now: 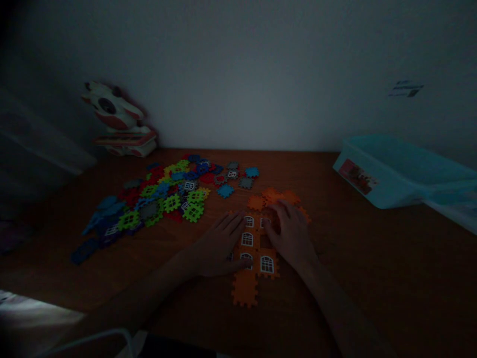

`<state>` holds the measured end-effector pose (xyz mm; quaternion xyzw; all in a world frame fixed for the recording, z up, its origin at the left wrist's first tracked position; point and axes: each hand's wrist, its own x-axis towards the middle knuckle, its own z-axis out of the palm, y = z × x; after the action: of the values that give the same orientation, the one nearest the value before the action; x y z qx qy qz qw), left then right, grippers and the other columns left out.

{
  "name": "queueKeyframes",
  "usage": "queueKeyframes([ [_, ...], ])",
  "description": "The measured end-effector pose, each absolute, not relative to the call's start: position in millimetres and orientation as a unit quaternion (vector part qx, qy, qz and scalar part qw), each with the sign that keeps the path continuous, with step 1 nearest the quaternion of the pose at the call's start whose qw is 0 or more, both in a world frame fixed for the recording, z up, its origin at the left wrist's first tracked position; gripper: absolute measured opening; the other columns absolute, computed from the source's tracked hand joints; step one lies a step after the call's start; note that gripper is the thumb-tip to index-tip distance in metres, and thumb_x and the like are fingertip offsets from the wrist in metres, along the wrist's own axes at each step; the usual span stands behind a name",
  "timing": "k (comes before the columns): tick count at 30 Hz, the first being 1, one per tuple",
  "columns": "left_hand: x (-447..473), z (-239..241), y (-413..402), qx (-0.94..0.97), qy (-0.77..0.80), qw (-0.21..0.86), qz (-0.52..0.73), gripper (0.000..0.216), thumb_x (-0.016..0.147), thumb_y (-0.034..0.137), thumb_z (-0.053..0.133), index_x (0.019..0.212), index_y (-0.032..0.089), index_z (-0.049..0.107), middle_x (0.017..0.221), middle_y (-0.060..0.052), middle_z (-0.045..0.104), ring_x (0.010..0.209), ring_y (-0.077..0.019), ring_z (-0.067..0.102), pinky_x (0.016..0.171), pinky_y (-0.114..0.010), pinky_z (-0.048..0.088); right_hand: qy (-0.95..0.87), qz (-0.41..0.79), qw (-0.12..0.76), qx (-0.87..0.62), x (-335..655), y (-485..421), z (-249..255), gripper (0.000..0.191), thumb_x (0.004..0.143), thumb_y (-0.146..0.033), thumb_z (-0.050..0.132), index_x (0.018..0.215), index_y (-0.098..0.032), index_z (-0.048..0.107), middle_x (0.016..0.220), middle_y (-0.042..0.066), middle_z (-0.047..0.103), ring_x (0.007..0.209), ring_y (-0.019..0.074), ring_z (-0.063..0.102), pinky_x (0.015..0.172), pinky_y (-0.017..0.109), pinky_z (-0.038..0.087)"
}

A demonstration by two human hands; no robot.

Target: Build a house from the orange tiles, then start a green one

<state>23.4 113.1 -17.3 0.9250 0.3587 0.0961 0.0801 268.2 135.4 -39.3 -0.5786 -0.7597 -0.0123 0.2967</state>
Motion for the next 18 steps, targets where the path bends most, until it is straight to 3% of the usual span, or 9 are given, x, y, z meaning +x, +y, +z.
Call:
queueKeyframes([
  [9, 23, -14, 116, 0.928, 0.354, 0.069, 0.094, 0.077, 0.100, 0.066, 0.027, 0.150, 0.008, 0.037, 0.159, -0.019, 0.036, 0.150, -0.0302, 0.028, 0.124, -0.046, 0.020, -0.800, 0.010, 0.268, -0.537, 258, 127, -35, 0.047, 0.089, -0.054, 0.061, 0.123, -0.022, 0.062, 0.128, 0.015, 0.062, 0.118, 0.0337, 0.060, 0.099, 0.052, 0.048],
  [13, 17, -9, 124, 0.933, 0.335, 0.065, 0.111, 0.071, 0.100, 0.064, 0.030, 0.148, 0.013, 0.041, 0.154, -0.016, 0.045, 0.145, -0.0278, 0.039, 0.121, -0.044, 0.029, -0.812, 0.016, 0.253, -0.526, 258, 124, -33, 0.055, 0.086, -0.061, 0.063, 0.124, -0.022, 0.061, 0.131, 0.015, 0.061, 0.119, 0.0339, 0.059, 0.101, 0.053, 0.047],
  [18, 11, -8, 132, 0.936, 0.323, 0.077, 0.117, 0.068, 0.099, 0.063, 0.036, 0.142, 0.013, 0.048, 0.153, -0.016, 0.047, 0.142, -0.0282, 0.043, 0.117, -0.043, 0.037, -0.808, 0.028, 0.239, -0.538, 260, 126, -31, 0.057, 0.084, -0.063, 0.065, 0.126, -0.024, 0.062, 0.132, 0.014, 0.062, 0.121, 0.0353, 0.059, 0.101, 0.056, 0.046],
])
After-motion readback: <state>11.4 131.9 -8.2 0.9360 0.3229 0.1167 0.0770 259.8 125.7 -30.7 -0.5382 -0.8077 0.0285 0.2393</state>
